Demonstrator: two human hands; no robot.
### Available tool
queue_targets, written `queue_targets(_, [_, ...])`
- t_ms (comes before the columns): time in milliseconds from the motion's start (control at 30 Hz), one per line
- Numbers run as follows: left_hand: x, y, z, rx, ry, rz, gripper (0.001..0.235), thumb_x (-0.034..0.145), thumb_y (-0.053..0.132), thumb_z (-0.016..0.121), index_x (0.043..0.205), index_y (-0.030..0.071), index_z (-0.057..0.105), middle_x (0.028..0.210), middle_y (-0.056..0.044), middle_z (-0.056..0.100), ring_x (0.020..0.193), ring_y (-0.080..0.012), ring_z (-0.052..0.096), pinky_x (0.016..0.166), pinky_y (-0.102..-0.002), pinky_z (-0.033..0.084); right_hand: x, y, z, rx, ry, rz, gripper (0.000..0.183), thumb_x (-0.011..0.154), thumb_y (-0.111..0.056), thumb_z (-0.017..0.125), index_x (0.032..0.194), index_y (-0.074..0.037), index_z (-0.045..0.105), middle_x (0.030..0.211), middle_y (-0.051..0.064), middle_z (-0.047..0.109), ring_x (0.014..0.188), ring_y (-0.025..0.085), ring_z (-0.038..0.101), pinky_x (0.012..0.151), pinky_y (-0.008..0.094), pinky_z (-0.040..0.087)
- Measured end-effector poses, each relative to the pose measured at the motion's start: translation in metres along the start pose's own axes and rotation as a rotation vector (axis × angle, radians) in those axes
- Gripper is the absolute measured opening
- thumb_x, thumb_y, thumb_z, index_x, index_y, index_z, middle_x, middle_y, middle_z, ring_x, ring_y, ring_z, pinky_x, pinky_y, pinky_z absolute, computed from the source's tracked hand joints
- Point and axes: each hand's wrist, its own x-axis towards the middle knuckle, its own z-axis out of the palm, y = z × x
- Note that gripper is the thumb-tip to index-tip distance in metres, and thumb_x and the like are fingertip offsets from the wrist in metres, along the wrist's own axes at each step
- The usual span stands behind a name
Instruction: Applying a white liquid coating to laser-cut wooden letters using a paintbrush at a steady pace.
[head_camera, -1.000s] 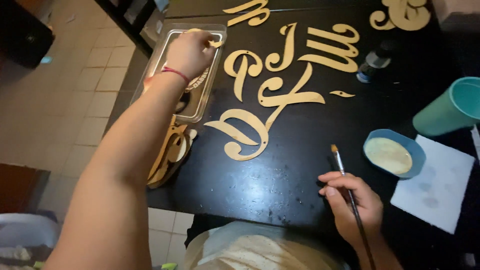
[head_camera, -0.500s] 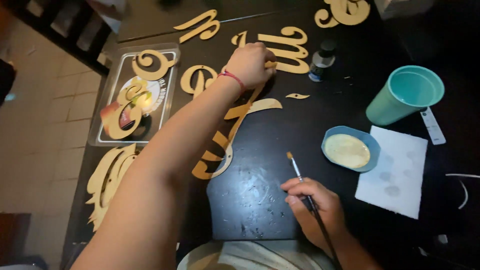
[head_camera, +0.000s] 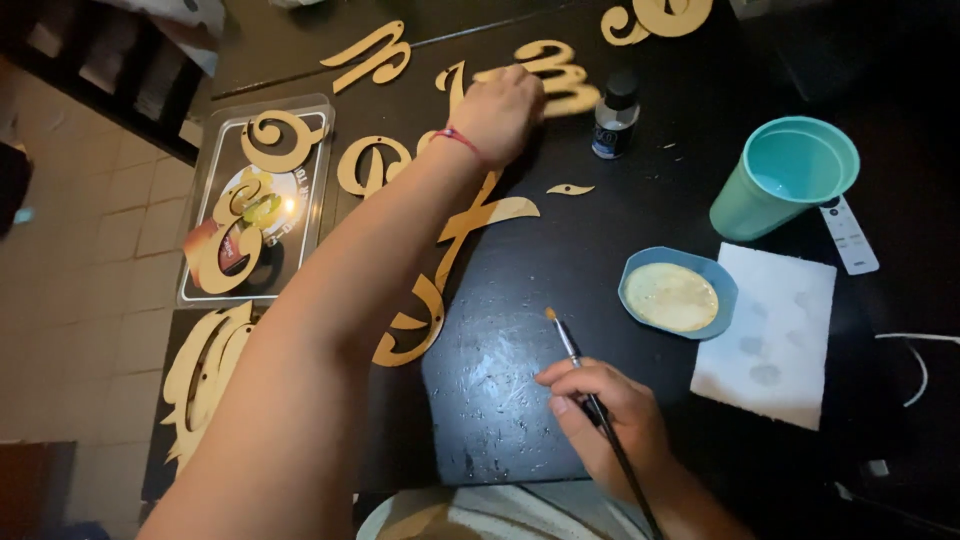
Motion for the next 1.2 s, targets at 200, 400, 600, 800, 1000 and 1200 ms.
queue_targets(200, [-0.048,-0.011,-0.059,-1.157,0.191,-0.216,0.015,0.105,0.028,0.046,0.102,0.016,0.055,0.075,0.003,0.050,0.062,-0.0082,0.048,0.055,-0.024,0.041,-0.002,-0.002,0.003,0.011,0.058,-0.086,0.004,0.086,-0.008,0.063,0.088,-0.006,0.067,0.097,0.011,0.075,0.083,0.018,0.072,0.080,0.028,0.054])
queue_targets(400, [-0.177,0.062,-0.130,-1.934,0.181,-0.258,0.024,0.106,0.024,0.042,0.103,0.005,0.057,0.081,-0.008,0.062,0.062,-0.0188,0.064,0.045,-0.021,0.046,-0.014,0.002,0.012,0.084,0.200,-0.067,0.015,0.095,-0.002,0.050,0.093,-0.001,0.065,0.098,0.015,0.074,0.069,0.014,0.068,0.070,0.023,0.058])
queue_targets(600, [-0.237,0.098,-0.090,-2.030,0.355,-0.323,0.028,0.103,0.008,0.031,0.124,0.002,0.049,0.087,-0.015,0.056,0.062,-0.0211,0.057,0.047,-0.032,0.055,-0.043,0.030,0.005,-0.074,0.309,-0.321,0.052,0.107,-0.041,0.037,0.128,0.006,0.043,0.100,0.024,0.069,0.072,0.027,0.071,0.073,0.037,0.060])
queue_targets(800, [-0.251,0.112,-0.073,-1.819,0.339,-0.236,0.053,0.093,0.055,0.052,0.121,0.011,0.058,0.074,-0.008,0.049,0.047,-0.0179,0.049,0.040,-0.028,0.043,-0.030,0.009,-0.104,-0.775,0.373,-0.462,0.038,0.125,0.004,0.040,0.102,0.019,0.066,0.091,0.026,0.063,0.095,0.043,0.058,0.093,0.052,0.046])
queue_targets(1000, [-0.258,0.109,-0.081,-1.394,0.417,-0.162,0.039,0.105,0.044,0.051,0.121,0.009,0.053,0.082,-0.002,0.053,0.057,-0.0080,0.056,0.045,-0.018,0.046,0.003,-0.024,-0.129,-0.507,0.383,0.012,0.011,0.109,0.009,0.071,0.109,0.001,0.063,0.095,0.013,0.065,0.079,0.017,0.066,0.073,0.024,0.056])
queue_targets(1200, [-0.263,0.098,-0.084,-1.289,0.513,-0.163,0.042,0.109,0.046,0.048,0.096,0.007,0.048,0.084,-0.009,0.053,0.063,-0.0144,0.060,0.052,-0.022,0.049,0.025,-0.028,-0.116,-0.676,0.167,-0.017,0.017,0.100,0.015,0.067,0.109,0.000,0.062,0.108,0.014,0.070,0.102,0.021,0.069,0.093,0.030,0.057])
